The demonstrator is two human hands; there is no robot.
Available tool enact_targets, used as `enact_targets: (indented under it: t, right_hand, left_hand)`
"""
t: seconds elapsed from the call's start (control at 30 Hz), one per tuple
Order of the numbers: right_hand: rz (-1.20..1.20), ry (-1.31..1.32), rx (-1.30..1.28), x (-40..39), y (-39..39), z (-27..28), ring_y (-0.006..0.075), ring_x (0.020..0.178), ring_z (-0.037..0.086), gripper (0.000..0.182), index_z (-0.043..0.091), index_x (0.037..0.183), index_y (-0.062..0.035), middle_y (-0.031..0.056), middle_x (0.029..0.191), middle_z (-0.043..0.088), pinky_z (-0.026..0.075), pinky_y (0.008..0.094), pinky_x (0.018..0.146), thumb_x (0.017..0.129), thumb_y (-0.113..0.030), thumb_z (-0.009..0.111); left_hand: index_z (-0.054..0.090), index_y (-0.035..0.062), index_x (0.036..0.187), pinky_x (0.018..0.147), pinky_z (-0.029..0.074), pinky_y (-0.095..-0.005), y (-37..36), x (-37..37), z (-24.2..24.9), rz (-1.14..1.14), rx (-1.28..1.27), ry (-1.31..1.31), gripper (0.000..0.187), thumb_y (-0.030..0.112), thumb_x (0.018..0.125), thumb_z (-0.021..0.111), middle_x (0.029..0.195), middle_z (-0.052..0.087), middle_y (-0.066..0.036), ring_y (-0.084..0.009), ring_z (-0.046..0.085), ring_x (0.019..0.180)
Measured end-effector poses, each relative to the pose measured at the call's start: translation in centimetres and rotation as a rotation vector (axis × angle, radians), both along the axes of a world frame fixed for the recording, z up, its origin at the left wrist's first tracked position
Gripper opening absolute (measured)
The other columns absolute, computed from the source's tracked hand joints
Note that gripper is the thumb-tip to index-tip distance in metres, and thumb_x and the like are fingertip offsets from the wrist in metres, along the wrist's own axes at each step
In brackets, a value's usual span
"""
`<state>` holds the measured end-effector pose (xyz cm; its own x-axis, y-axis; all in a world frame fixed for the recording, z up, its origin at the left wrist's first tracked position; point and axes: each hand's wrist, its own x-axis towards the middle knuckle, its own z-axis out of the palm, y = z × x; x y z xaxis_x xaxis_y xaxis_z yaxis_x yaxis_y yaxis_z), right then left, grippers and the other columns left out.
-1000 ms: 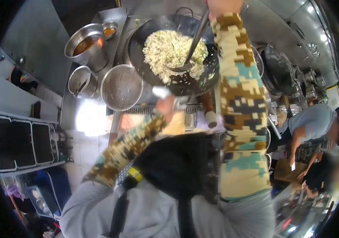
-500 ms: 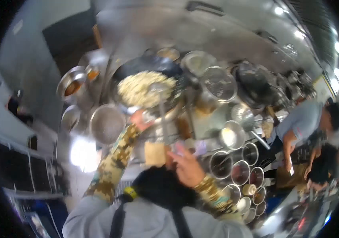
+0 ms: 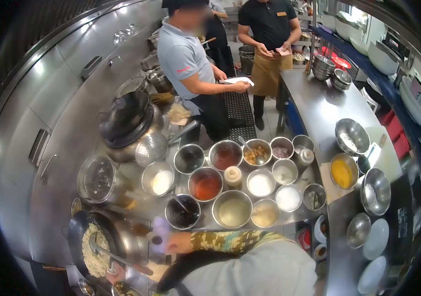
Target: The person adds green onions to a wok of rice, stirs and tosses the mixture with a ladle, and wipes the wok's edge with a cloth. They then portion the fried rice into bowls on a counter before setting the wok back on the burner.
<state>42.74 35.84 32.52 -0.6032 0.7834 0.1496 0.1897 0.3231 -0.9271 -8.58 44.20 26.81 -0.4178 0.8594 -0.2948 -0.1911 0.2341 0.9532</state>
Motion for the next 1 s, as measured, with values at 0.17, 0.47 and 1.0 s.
enact_targets:
  t: [0.17, 0.47, 1.0]
  right_hand:
    - [-0.038, 0.009, 0.009, 1.8, -0.2, -1.5, 0.0286, 0.083, 0.063, 0.018, 0.065, 0.094, -0.0049, 0.0140, 0.088, 0.066, 0.048, 0.0388, 0.073, 0.082, -0.016, 0.059]
    - [0.018, -0.020, -0.181, -4.9, 0.6, 1.8, 0.0255, 0.083, 0.064, 0.029, 0.063, 0.099, -0.0040, 0.0133, 0.089, 0.066, 0.049, 0.0377, 0.073, 0.090, -0.030, 0.053]
    - [0.078, -0.292, 0.532, -24.0, 4.9, 3.9, 0.0328, 0.076, 0.063, 0.063, 0.033, 0.143, -0.0082, 0.0237, 0.088, 0.062, 0.050, 0.0386, 0.071, 0.082, -0.007, 0.051]
  left_hand:
    - [0.060, -0.0040, 0.105, 0.069, 0.054, -0.0291, -0.8, -2.3, -2.2, -0.463, -0.035, 1.114, 0.027, 0.013, 0.085, 0.056, 0.097, 0.066, -0.012, -0.0206, 0.064, 0.089]
    - [0.060, -0.0011, 0.096, 0.070, 0.054, -0.0384, -1.0, -3.0, -4.6, -0.019, 0.182, -0.387, 0.027, 0.020, 0.080, 0.062, 0.091, 0.067, -0.012, -0.0254, 0.065, 0.088]
    - [0.059, 0.0104, 0.092, 0.066, 0.054, -0.0446, -3.8, 2.6, -1.0, -0.087, 0.302, 0.319, 0.023, 0.025, 0.075, 0.067, 0.085, 0.063, -0.007, -0.0281, 0.064, 0.076]
